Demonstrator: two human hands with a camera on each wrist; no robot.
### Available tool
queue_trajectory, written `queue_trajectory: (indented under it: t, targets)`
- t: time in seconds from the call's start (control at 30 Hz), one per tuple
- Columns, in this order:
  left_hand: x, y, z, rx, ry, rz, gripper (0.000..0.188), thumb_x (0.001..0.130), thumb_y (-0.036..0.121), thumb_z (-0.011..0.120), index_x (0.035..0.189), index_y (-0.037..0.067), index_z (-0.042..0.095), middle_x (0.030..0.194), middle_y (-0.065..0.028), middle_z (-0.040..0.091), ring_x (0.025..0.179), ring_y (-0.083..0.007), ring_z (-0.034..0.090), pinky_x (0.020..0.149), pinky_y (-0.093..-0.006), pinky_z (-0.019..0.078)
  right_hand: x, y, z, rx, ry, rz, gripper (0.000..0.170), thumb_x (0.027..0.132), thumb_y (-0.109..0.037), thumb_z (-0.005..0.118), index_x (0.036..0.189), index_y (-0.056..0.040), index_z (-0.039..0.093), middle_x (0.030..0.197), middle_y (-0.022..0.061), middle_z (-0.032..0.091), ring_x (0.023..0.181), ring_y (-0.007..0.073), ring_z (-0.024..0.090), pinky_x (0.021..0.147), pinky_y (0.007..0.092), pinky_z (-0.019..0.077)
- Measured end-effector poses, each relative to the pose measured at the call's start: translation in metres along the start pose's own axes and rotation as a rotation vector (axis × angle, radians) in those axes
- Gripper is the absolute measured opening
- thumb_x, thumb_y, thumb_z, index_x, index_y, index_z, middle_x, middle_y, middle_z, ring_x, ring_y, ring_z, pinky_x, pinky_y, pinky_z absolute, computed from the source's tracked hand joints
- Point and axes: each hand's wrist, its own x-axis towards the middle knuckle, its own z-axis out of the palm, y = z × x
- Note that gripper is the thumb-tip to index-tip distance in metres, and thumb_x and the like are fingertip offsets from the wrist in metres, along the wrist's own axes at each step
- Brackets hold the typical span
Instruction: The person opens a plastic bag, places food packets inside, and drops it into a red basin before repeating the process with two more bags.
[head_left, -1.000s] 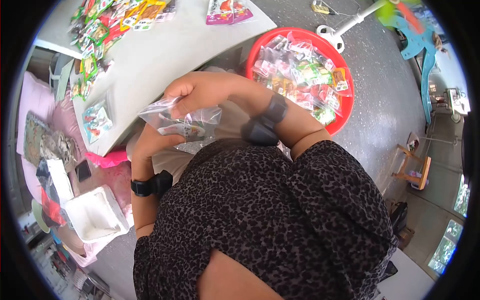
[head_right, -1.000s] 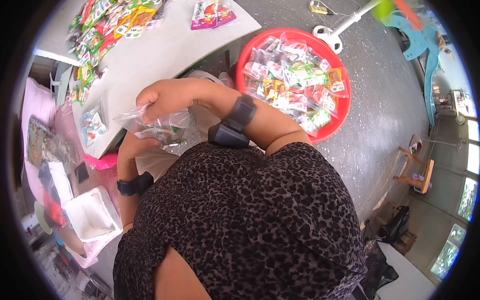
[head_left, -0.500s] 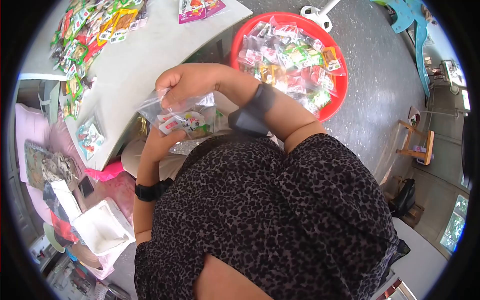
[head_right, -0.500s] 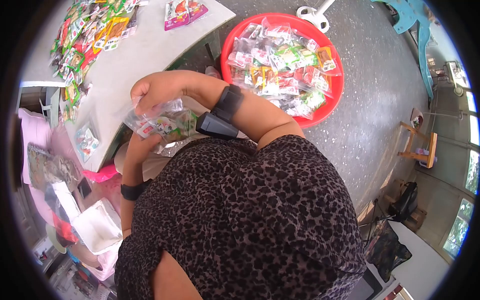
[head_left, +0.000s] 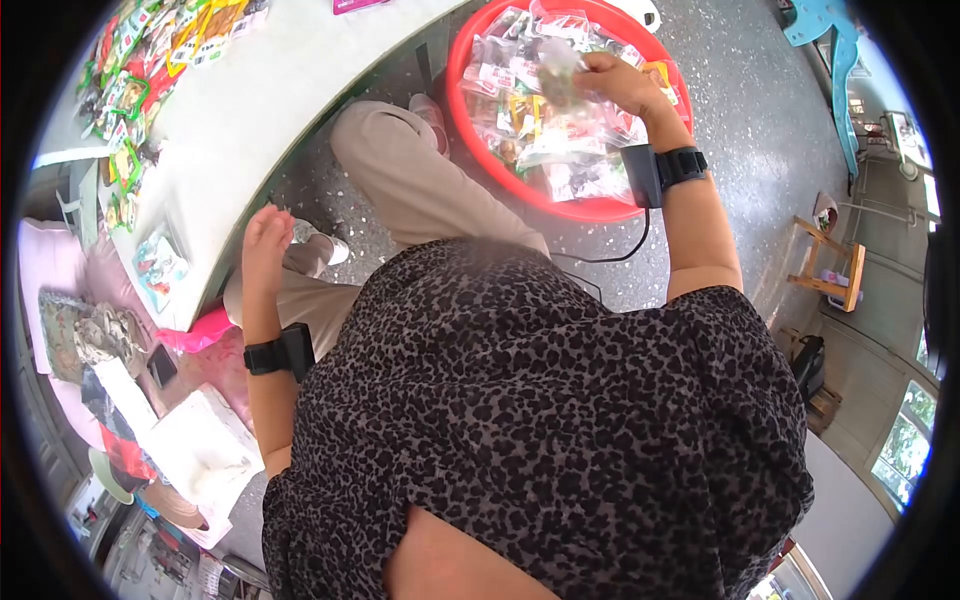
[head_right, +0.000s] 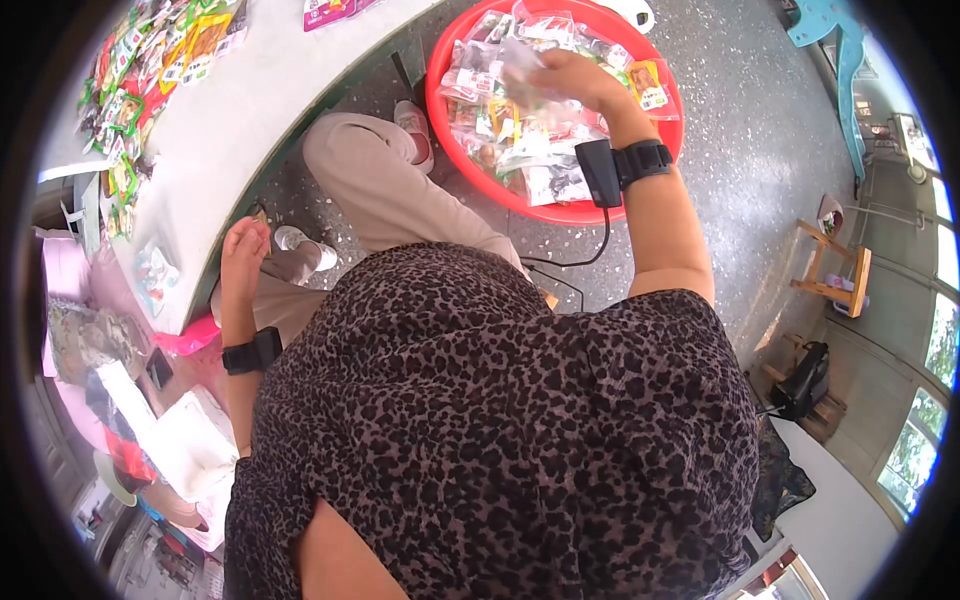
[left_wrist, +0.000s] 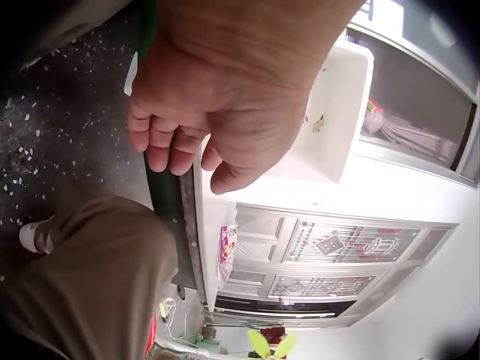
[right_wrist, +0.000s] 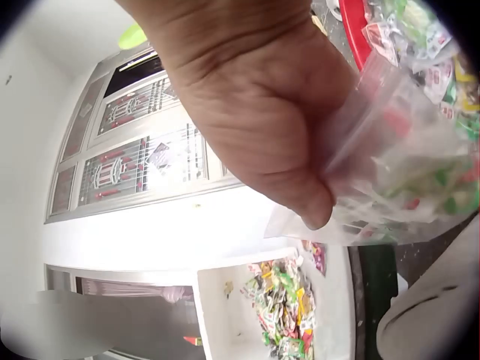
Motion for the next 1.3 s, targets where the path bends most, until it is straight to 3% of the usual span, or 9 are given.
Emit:
queue_trajectory:
  t: [0.27,0.43,0.53,0.63,0.8,1.0,1.07,1.13,1.3]
  targets:
    - [-0.004,-0.031,-0.023,0.001,0.091,-0.164,0.038,0.077,0.016,0.052,0.109,0.0,0.04,0.093,-0.006,0.051,0.083,-0.0135,0.05,0.071,-0.0241,0.0391,-0.003,0.164,-0.079,-0.339,0.344,0.273,0.017,0.067,-0.02,0.056,0.068,-0.0041,0.052,0.061,0.0054,0.052,0.06,0.014,0.051,0.053,0.0273,0.0388]
    - [-0.006,-0.042,-0.034,-0.008,0.135,-0.148,0.037,0.076,0.016,0.052,0.108,0.001,0.041,0.091,-0.0054,0.052,0.082,-0.0127,0.05,0.07,-0.0239,0.039,-0.007,0.179,-0.058,-0.595,0.486,0.241,0.019,0.068,-0.022,0.052,0.073,-0.0037,0.051,0.064,0.0115,0.055,0.06,0.0217,0.054,0.056,0.0324,0.0414]
    - [-0.009,-0.044,-0.034,-0.031,0.148,-0.138,0.037,0.076,0.016,0.053,0.108,0.001,0.041,0.09,-0.0052,0.052,0.081,-0.0123,0.05,0.07,-0.0238,0.0391,-0.006,0.183,-0.005,-0.688,0.459,0.355,0.022,0.071,-0.022,0.044,0.081,-0.0051,0.054,0.083,0.0197,0.056,0.079,0.035,0.054,0.067,0.0403,0.0427]
    - [-0.011,-0.048,-0.037,-0.037,0.143,-0.125,0.037,0.076,0.015,0.053,0.107,0.0,0.041,0.089,-0.0052,0.052,0.08,-0.0123,0.05,0.069,-0.0237,0.0393,0.027,0.287,0.056,-0.883,0.014,-0.044,0.019,0.067,-0.014,0.046,0.078,-0.0006,0.055,0.085,0.0221,0.055,0.081,0.0349,0.053,0.073,0.0412,0.0409]
    - [-0.015,-0.049,-0.043,-0.088,0.131,-0.101,0.035,0.076,0.015,0.053,0.106,0.001,0.042,0.088,-0.0051,0.052,0.08,-0.0122,0.05,0.068,-0.0228,0.0396,0.047,0.194,0.132,-0.842,-0.142,-0.095,0.023,0.069,-0.019,0.048,0.08,-0.0005,0.054,0.079,0.0181,0.056,0.075,0.0318,0.054,0.067,0.0358,0.0429]
    - [-0.021,-0.054,-0.046,-0.166,0.168,-0.071,0.033,0.076,0.014,0.053,0.105,0.002,0.042,0.087,-0.0039,0.052,0.079,-0.0116,0.051,0.066,-0.0217,0.0403,0.078,0.03,0.14,-0.092,0.101,-0.182,0.021,0.071,-0.02,0.054,0.079,-0.0012,0.054,0.074,0.0111,0.055,0.07,0.0203,0.053,0.063,0.0296,0.0418]
    - [-0.023,-0.057,-0.051,-0.192,0.164,-0.035,0.032,0.075,0.013,0.052,0.104,0.003,0.043,0.086,-0.0038,0.052,0.078,-0.0115,0.051,0.066,-0.0217,0.0408,0.109,0.003,0.153,0.004,-0.039,-0.146,0.021,0.071,-0.019,0.055,0.081,-0.0006,0.054,0.077,0.0107,0.054,0.072,0.0184,0.052,0.063,0.0291,0.0415]
    - [-0.026,-0.056,-0.055,-0.192,0.206,-0.037,0.029,0.077,0.014,0.052,0.102,0.003,0.044,0.089,-0.0052,0.052,0.081,-0.0127,0.051,0.068,-0.0231,0.0411,0.096,-0.059,0.177,-0.118,0.163,-0.54,0.02,0.072,-0.015,0.054,0.085,-0.0002,0.052,0.081,0.0114,0.054,0.074,0.0181,0.052,0.065,0.0281,0.0414]
    - [-0.064,-0.029,-0.071,-0.121,0.324,0.185,0.029,0.077,0.014,0.052,0.102,0.002,0.044,0.086,-0.0031,0.052,0.079,-0.0098,0.05,0.067,-0.0215,0.041,0.086,-0.117,0.238,-0.15,0.146,-0.691,0.024,0.073,-0.012,0.053,0.091,0.0034,0.049,0.09,0.0161,0.052,0.086,0.0272,0.05,0.076,0.0333,0.0391]
